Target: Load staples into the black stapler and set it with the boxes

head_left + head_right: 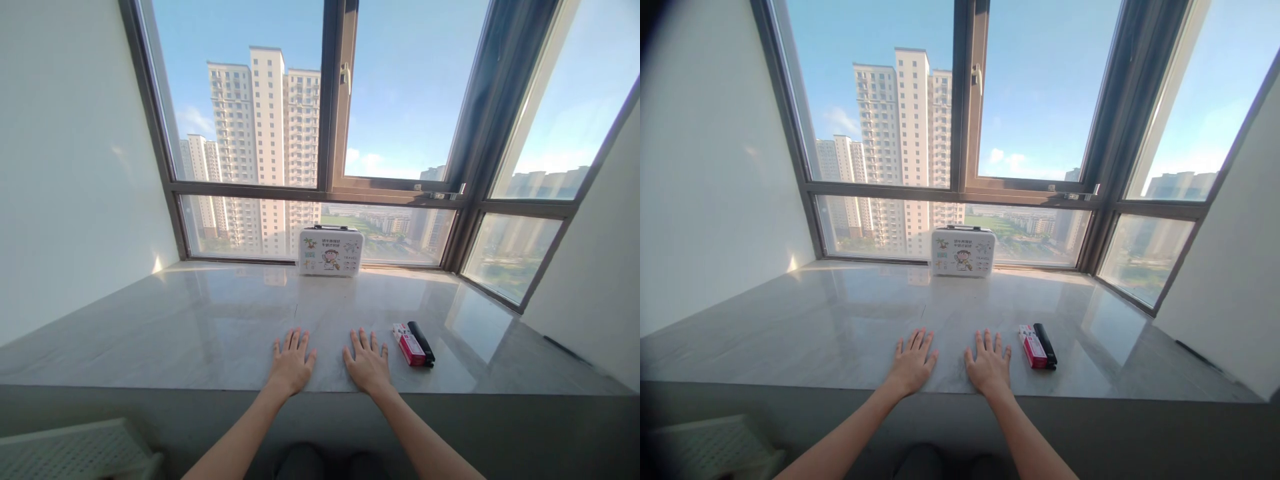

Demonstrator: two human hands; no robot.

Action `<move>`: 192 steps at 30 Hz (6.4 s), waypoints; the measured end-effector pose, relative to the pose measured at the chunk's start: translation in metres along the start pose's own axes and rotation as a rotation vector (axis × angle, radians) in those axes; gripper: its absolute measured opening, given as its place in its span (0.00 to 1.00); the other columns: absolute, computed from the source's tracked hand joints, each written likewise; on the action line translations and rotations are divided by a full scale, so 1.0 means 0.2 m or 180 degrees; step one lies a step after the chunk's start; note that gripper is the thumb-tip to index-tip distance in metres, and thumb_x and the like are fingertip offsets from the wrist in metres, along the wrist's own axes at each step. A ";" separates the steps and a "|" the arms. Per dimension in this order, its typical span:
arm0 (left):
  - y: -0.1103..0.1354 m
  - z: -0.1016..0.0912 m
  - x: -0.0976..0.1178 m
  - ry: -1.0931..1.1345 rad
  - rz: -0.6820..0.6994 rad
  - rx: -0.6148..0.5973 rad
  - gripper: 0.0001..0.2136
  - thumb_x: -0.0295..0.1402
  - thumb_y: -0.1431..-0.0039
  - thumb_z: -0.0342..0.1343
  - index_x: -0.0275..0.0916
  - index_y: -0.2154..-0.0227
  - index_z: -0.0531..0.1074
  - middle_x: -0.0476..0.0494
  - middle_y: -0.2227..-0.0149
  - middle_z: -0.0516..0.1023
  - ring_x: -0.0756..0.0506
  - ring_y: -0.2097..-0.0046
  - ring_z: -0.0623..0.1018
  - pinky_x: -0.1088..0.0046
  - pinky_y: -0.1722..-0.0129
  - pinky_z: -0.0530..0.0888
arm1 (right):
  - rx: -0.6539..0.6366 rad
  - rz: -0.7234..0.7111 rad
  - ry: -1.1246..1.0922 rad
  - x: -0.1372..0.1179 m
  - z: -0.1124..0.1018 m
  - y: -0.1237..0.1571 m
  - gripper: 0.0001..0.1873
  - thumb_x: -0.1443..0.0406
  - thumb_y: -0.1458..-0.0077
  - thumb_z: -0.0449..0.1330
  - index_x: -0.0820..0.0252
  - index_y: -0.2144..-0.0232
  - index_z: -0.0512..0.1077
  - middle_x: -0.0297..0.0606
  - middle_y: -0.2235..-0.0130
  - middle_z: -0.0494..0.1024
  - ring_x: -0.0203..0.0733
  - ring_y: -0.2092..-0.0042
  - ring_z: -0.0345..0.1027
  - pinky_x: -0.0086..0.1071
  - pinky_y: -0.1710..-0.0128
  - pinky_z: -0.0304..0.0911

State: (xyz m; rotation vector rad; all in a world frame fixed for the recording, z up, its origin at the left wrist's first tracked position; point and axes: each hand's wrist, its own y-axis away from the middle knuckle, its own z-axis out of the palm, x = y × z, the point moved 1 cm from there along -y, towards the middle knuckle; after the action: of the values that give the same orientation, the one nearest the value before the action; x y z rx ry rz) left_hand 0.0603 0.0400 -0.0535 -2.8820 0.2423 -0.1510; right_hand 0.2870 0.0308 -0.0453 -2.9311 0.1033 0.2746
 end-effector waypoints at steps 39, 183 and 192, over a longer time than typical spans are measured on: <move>-0.06 -0.05 0.04 0.0124 -0.0099 -0.0234 0.30 0.51 0.34 0.32 0.48 0.31 0.49 0.45 0.28 0.44 0.36 0.29 0.43 0.45 0.34 0.41 | -0.0053 0.0155 0.0059 -0.01 0.01 -0.05 0.37 0.45 0.37 0.38 0.51 0.31 0.48 0.39 0.28 0.43 0.56 0.29 0.27 0.55 0.35 0.24; -0.09 -0.13 0.12 0.1280 0.1233 -0.0557 0.33 0.55 0.44 0.58 0.53 0.37 0.63 0.42 0.35 0.65 0.34 0.35 0.64 0.52 0.36 0.63 | -0.0026 -0.0915 -0.2078 -0.19 -0.27 -0.19 0.18 0.62 0.49 0.63 0.55 0.55 0.77 0.39 0.54 0.78 0.48 0.52 0.70 0.34 0.51 0.62; -0.09 -0.14 0.04 0.1316 0.0915 -0.0519 0.28 0.48 0.44 0.59 0.58 0.40 0.66 0.49 0.33 0.60 0.34 0.34 0.62 0.49 0.36 0.61 | 0.0837 0.0596 -0.4788 -0.02 -0.19 -0.26 0.23 0.49 0.41 0.53 0.61 0.56 0.71 0.45 0.57 0.79 0.49 0.55 0.73 0.33 0.63 0.71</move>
State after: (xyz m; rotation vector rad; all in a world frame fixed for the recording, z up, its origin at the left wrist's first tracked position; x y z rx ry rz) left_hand 0.0673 0.0482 -0.0206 -2.9023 0.7701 -0.7024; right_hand 0.2939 0.0744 0.0011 -1.7680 0.1489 2.0761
